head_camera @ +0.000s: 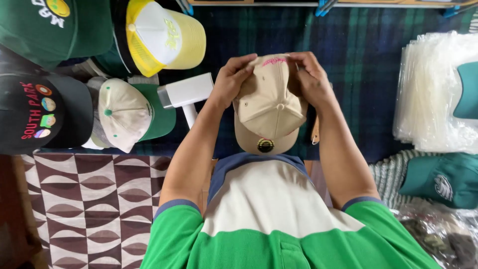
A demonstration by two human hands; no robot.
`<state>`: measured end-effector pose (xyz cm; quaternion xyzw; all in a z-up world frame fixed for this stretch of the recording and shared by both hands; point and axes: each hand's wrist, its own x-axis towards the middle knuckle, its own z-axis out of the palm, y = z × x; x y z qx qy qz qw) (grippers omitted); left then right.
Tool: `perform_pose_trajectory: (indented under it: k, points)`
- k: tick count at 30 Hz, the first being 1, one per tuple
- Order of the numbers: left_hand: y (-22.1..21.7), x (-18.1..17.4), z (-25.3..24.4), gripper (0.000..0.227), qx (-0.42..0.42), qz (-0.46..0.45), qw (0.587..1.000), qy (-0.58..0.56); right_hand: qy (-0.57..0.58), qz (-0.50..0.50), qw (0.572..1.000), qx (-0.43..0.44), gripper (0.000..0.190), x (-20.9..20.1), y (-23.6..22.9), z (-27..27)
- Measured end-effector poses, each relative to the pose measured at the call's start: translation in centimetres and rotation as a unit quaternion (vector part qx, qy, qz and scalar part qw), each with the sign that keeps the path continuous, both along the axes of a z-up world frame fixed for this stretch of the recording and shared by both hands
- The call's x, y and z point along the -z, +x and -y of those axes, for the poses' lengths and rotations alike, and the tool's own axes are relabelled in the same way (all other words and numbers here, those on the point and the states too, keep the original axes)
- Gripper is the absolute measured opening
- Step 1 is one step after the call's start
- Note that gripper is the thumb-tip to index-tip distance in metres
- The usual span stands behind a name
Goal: Cleaning and steaming a beige cap using a brush and a handheld steamer to prepare it for shipping or display.
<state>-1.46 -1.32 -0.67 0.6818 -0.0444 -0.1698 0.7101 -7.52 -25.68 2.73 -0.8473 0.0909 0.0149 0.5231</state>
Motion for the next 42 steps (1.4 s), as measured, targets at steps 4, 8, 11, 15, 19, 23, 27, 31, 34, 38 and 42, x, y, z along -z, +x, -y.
perform_pose_trajectory:
  k: [4, 8, 11, 15, 19, 23, 27, 31, 34, 38, 42]
  points:
    - [1.5, 0.7, 0.3, 0.034, 0.041, -0.037, 0.991, 0.121, 0.034, 0.007, 0.997, -0.064, 0.041, 2.4, -0.2, 0.3]
    - [2.4, 1.6, 0.0, 0.036, 0.031, -0.172, 0.984, 0.04, -0.078, 0.043, 0.987, -0.133, 0.037, 4.6, -0.9, 0.7]
    - [1.8, 5.6, -0.7, 0.035, -0.001, -0.137, 0.986, 0.093, 0.127, -0.108, 0.983, 0.08, 0.043, 4.7, -1.9, 0.0]
    - [-3.5, 4.7, -3.6, 0.049, -0.121, -0.072, 0.984, 0.105, 0.306, -0.054, 0.889, 0.336, 0.036, 7.3, -5.6, -0.2]
    - [-11.5, 3.1, -5.2, 0.046, -0.074, -0.171, 0.98, 0.075, 0.301, -0.074, 0.91, 0.276, 0.035, 6.1, -12.7, -2.5]
    - [-14.0, 6.0, -5.2, 0.054, -0.071, -0.176, 0.976, 0.111, 0.276, -0.08, 0.93, 0.231, 0.033, 10.6, -15.8, -3.6]
    - [-14.2, 6.1, -5.5, 0.046, -0.08, -0.167, 0.969, 0.161, 0.253, -0.061, 0.946, 0.195, 0.02, 12.3, -16.0, -4.4]
    - [-14.0, 3.8, -6.3, 0.048, -0.046, -0.126, 0.976, 0.17, 0.108, -0.112, 0.972, 0.177, 0.02, 7.1, -15.0, -2.6]
    - [-11.0, -0.4, -5.1, 0.052, -0.071, 0.096, 0.968, 0.221, 0.081, 0.046, 0.985, 0.144, 0.032, 1.0, -12.0, -2.7]
    - [-4.8, -0.9, -2.3, 0.056, 0.052, 0.335, 0.926, 0.165, -0.026, 0.02, 0.999, -0.027, 0.063, -2.7, -6.4, -2.8]
    - [-1.8, -4.7, -0.2, 0.052, 0.165, 0.168, 0.959, 0.155, 0.077, -0.148, 0.986, 0.011, 0.07, -3.8, -1.8, -2.7]
